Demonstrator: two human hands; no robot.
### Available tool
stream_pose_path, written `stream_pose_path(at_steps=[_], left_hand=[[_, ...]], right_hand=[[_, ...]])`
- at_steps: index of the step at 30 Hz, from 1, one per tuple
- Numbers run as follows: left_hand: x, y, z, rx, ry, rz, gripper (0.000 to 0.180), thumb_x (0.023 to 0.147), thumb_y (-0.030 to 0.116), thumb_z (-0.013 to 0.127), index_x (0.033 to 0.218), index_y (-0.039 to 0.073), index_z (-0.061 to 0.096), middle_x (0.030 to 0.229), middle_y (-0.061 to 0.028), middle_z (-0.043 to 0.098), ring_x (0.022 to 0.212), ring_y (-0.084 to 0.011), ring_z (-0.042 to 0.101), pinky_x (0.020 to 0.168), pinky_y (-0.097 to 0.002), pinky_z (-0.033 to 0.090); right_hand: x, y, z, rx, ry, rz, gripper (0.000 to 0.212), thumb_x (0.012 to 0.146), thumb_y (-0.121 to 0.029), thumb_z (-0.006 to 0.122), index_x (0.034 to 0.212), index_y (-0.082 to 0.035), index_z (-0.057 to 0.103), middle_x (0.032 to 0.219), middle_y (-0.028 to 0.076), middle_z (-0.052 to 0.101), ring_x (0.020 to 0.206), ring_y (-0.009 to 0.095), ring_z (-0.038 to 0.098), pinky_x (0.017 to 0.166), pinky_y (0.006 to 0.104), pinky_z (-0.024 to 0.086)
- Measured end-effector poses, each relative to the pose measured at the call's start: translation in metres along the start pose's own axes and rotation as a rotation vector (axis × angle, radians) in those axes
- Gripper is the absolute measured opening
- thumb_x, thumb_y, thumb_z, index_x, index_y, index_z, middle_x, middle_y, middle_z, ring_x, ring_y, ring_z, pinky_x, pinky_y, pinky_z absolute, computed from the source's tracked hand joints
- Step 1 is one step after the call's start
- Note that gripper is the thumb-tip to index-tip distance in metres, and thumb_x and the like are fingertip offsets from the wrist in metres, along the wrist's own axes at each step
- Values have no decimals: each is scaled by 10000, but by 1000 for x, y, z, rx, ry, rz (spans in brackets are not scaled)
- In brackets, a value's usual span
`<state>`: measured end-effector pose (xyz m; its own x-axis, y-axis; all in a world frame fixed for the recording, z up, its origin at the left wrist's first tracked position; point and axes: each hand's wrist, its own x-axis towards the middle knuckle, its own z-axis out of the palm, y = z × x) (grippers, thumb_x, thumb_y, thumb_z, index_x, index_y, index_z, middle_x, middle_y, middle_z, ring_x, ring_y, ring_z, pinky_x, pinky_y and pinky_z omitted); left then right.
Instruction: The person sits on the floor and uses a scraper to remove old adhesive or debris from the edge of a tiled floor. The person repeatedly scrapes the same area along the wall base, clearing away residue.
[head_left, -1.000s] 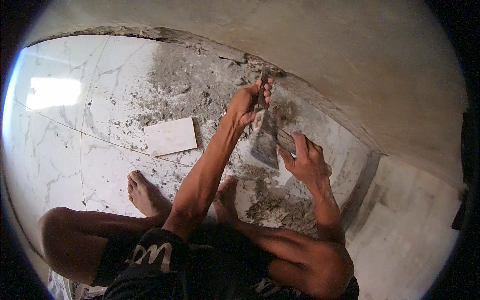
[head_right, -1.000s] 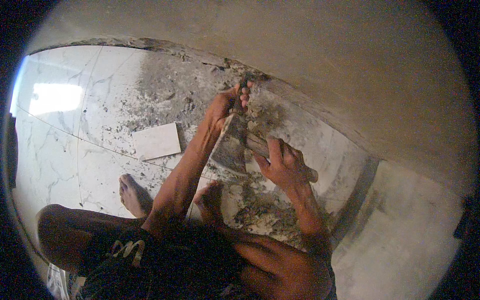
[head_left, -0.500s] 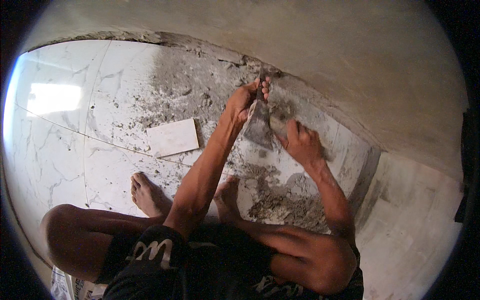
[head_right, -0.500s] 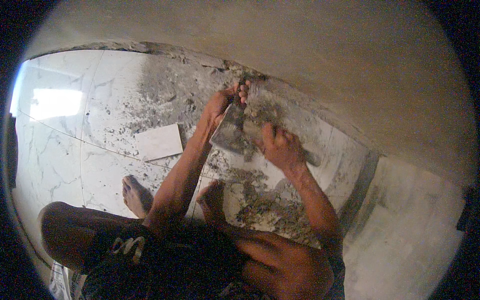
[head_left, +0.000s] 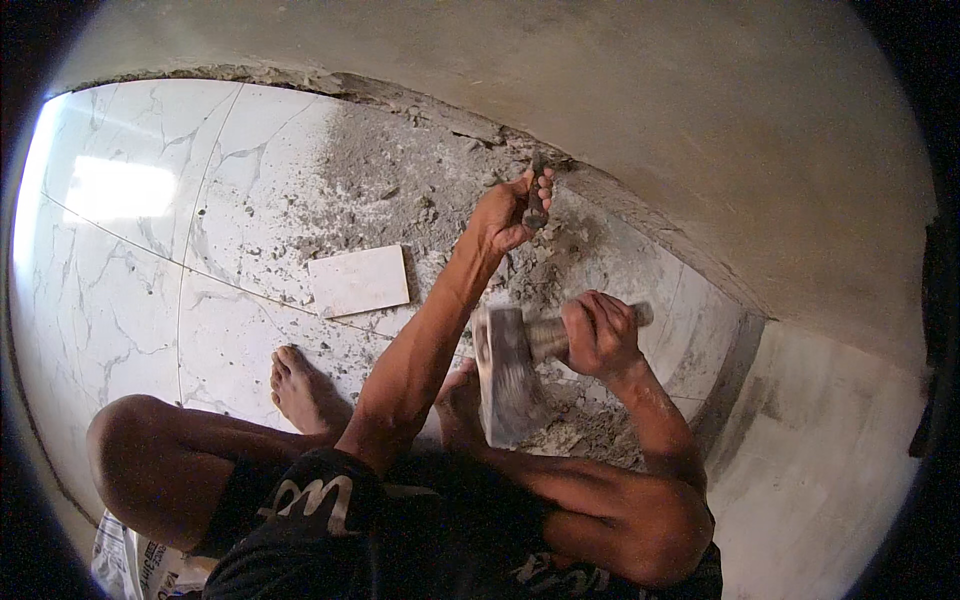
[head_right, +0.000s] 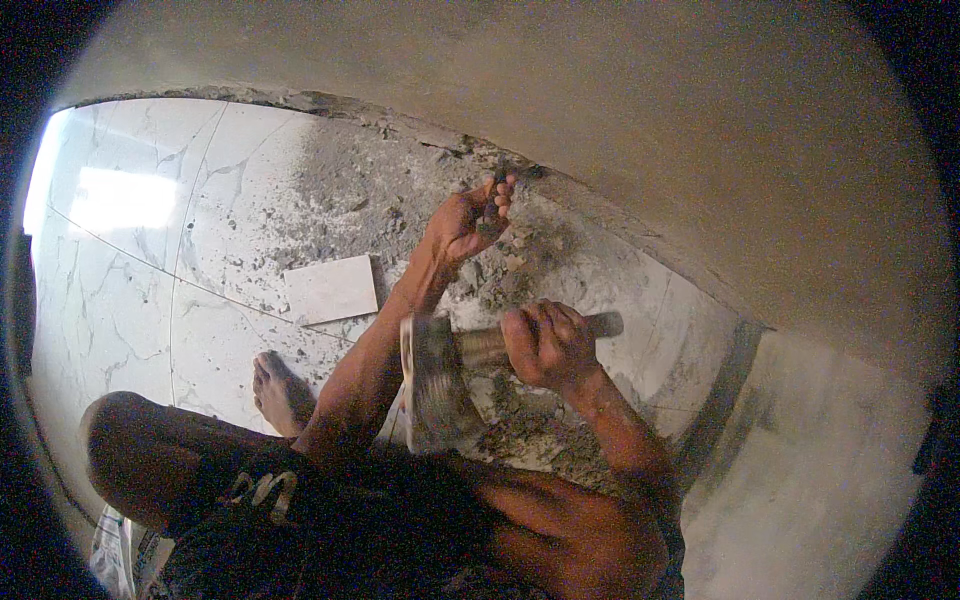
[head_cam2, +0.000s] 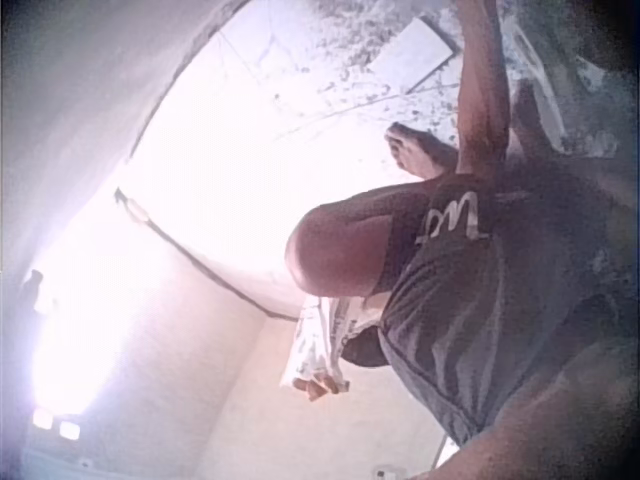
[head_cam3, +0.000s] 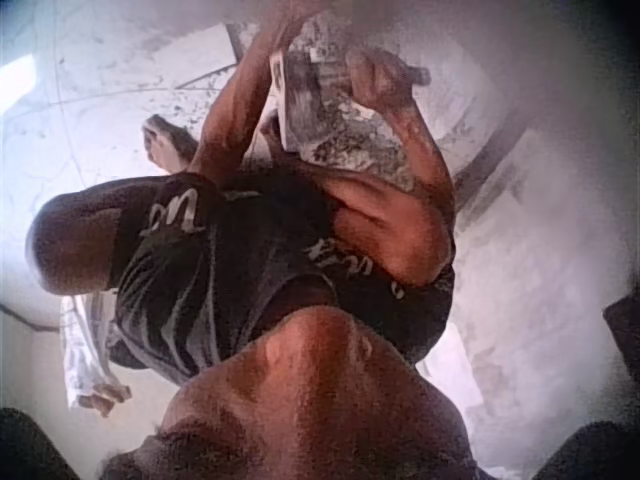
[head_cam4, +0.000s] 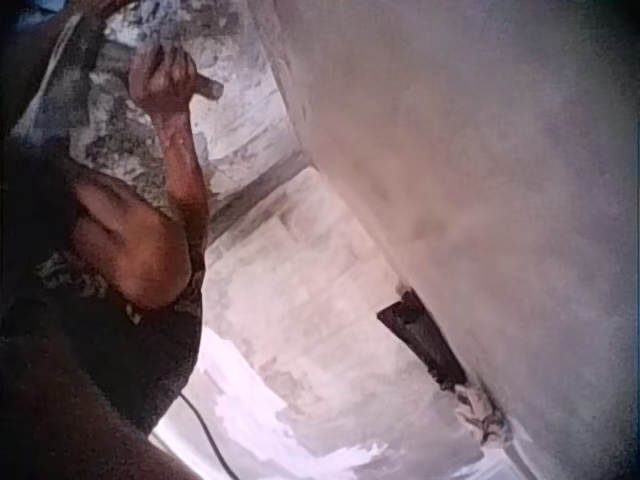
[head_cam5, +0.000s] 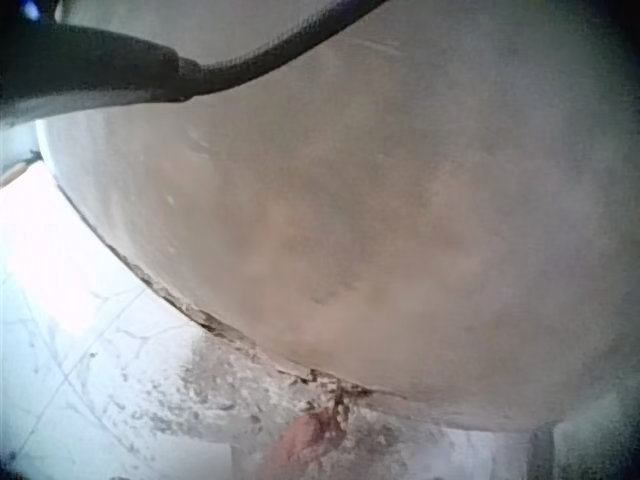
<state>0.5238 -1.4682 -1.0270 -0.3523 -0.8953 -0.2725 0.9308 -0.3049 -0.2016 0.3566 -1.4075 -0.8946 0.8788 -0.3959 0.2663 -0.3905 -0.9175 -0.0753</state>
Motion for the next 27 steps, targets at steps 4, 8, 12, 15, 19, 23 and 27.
stream_pose_path(at_steps=[4,8,12,15,19,23,27], left_hand=[[0,-1,2,76,-37,19,263,977,206,380,1055,-9,509,782,-14,535,648,-127,528,607,-247,516],[2,4,-1,-6,2,14,254,975,196,388,1052,-16,506,777,-21,536,652,-133,526,611,-250,511],[2,-1,4,79,-18,36,252,975,194,388,1045,-17,507,777,-24,533,656,-138,515,614,-257,496],[11,-10,3,67,-47,2,257,978,199,380,1047,-13,509,786,-22,529,667,-137,508,619,-265,485],[-7,16,-9,53,58,61,256,978,198,378,1047,-10,511,773,-25,529,667,-140,513,617,-277,489],[6,-5,8,3,33,3,253,975,194,386,1039,-12,519,769,-34,534,662,-148,520,618,-281,493],[7,-6,4,88,21,43,258,977,194,380,1037,-13,521,772,-38,537,656,-154,531,616,-285,507]], right_hand=[[-17,37,23,-131,-314,309,348,814,-288,649,864,17,489,539,123,495,504,290,590,417,392,465],[-4,7,14,-5,-109,188,333,840,-303,611,882,6,494,534,125,523,485,293,594,422,383,480],[-10,18,13,121,-48,179,382,848,-381,564,876,-2,531,559,138,564,456,290,586,413,387,480],[-8,37,8,-118,-372,449,300,801,-220,677,820,8,482,603,130,541,517,286,590,419,361,452],[1,-5,20,133,56,26,336,816,-297,651,819,-5,484,583,130,526,509,296,582,410,379,444],[-19,37,16,-34,-224,300,299,804,-266,639,928,-21,521,581,142,576,470,304,593,425,389,486],[-8,17,8,-6,-174,315,303,770,-172,676,905,23,487,619,193,554,532,316,610,435,404,465]])
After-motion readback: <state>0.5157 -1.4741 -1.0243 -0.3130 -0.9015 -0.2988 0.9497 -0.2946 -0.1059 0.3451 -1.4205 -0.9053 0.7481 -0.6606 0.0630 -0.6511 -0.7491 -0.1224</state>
